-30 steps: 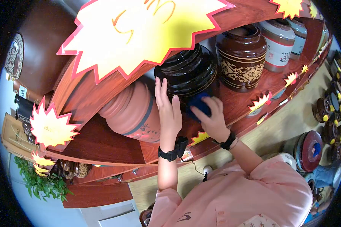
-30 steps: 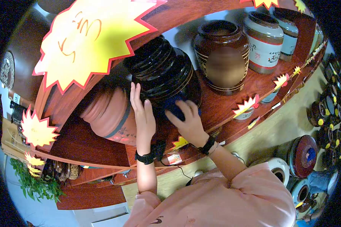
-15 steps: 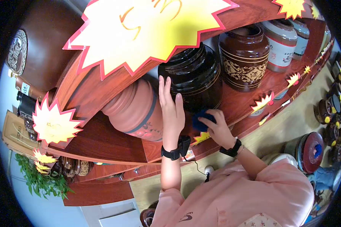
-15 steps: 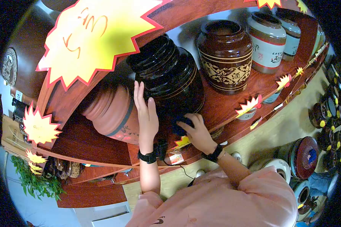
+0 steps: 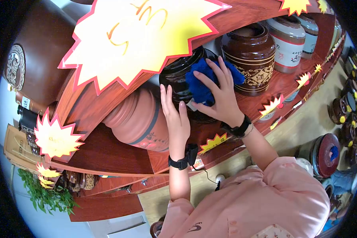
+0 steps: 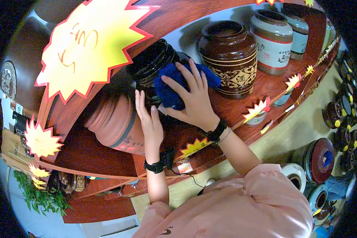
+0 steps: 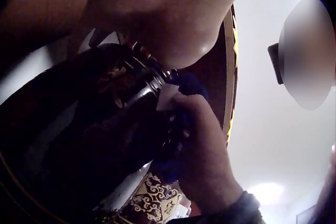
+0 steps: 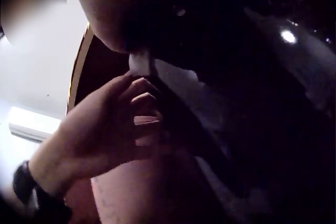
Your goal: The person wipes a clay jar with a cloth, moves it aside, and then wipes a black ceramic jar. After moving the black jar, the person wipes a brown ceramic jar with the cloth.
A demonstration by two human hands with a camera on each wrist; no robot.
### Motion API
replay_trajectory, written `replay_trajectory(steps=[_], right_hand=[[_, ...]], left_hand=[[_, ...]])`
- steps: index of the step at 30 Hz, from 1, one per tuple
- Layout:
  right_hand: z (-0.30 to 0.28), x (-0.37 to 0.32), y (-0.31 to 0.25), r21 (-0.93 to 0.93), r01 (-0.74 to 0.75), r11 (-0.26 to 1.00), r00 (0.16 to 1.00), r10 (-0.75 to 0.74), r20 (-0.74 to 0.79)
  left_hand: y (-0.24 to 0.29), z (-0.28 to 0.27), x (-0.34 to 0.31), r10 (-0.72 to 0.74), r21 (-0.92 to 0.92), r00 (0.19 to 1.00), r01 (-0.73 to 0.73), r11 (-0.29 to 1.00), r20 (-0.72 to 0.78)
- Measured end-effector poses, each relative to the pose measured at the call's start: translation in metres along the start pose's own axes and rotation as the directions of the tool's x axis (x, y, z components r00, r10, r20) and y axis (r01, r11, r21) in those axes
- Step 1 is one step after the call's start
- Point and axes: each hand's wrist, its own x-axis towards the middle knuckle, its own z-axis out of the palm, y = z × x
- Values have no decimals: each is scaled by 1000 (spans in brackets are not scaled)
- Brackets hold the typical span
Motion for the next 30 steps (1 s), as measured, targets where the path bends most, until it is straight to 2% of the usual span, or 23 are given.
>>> replay_trajectory(steps=[5, 6, 8, 9, 11, 13, 16, 18, 19, 22, 24, 25, 26, 28, 30], right_hand=[[17, -11, 12, 149, -176, 973, 971, 196, -136], [19, -12, 15, 301, -241, 923, 945, 293, -142], [25, -18, 23, 577, -332, 746, 874, 473, -108], [33, -25, 31, 584, -296, 756, 865, 471, -171], [40, -49, 47, 590, -418, 690, 831, 553, -58], [48, -73, 56, 628, -527, 573, 744, 668, 15], [57, -96, 62, 722, -610, 325, 555, 826, 97], [55, -101, 62, 758, -631, 168, 452, 873, 183], [49, -101, 59, 753, -645, 130, 431, 875, 219], [39, -96, 52, 741, -658, 135, 459, 852, 252], [33, -92, 39, 595, -642, 484, 673, 728, 135], [34, -90, 31, 507, -480, 715, 820, 571, -29], [30, -90, 22, 463, -485, 742, 844, 536, 23], [9, -60, -2, 345, -344, 873, 929, 369, -9], [-1, -31, -10, 207, -208, 956, 975, 219, -29]], left_hand=[[-2, -1, -2, 21, 3, 1000, -21, 1000, 8], [-2, -1, -1, 24, 4, 1000, -24, 1000, 10], [-1, 1, -1, 23, 7, 1000, -23, 1000, -6], [-1, 2, -1, 22, 8, 1000, -21, 1000, -13], [-2, 4, -1, 21, 16, 1000, -20, 1000, -20], [-3, 5, -2, 19, 28, 1000, -18, 999, -25], [-1, 6, -1, 19, 39, 999, -18, 999, -35], [-1, 6, -2, 12, 36, 999, -10, 999, -39], [0, 6, -2, 9, 30, 999, -8, 1000, -38], [1, 6, -2, 3, 19, 999, -2, 1000, -41], [1, 6, -1, 3, 17, 999, -2, 1000, -48], [1, 6, 0, 6, 17, 999, -5, 1000, -49], [1, 6, -1, 5, 18, 999, -4, 1000, -49], [1, 6, -2, -3, 17, 999, 3, 1000, -45], [2, 6, -2, -10, 14, 999, 10, 1000, -44]])
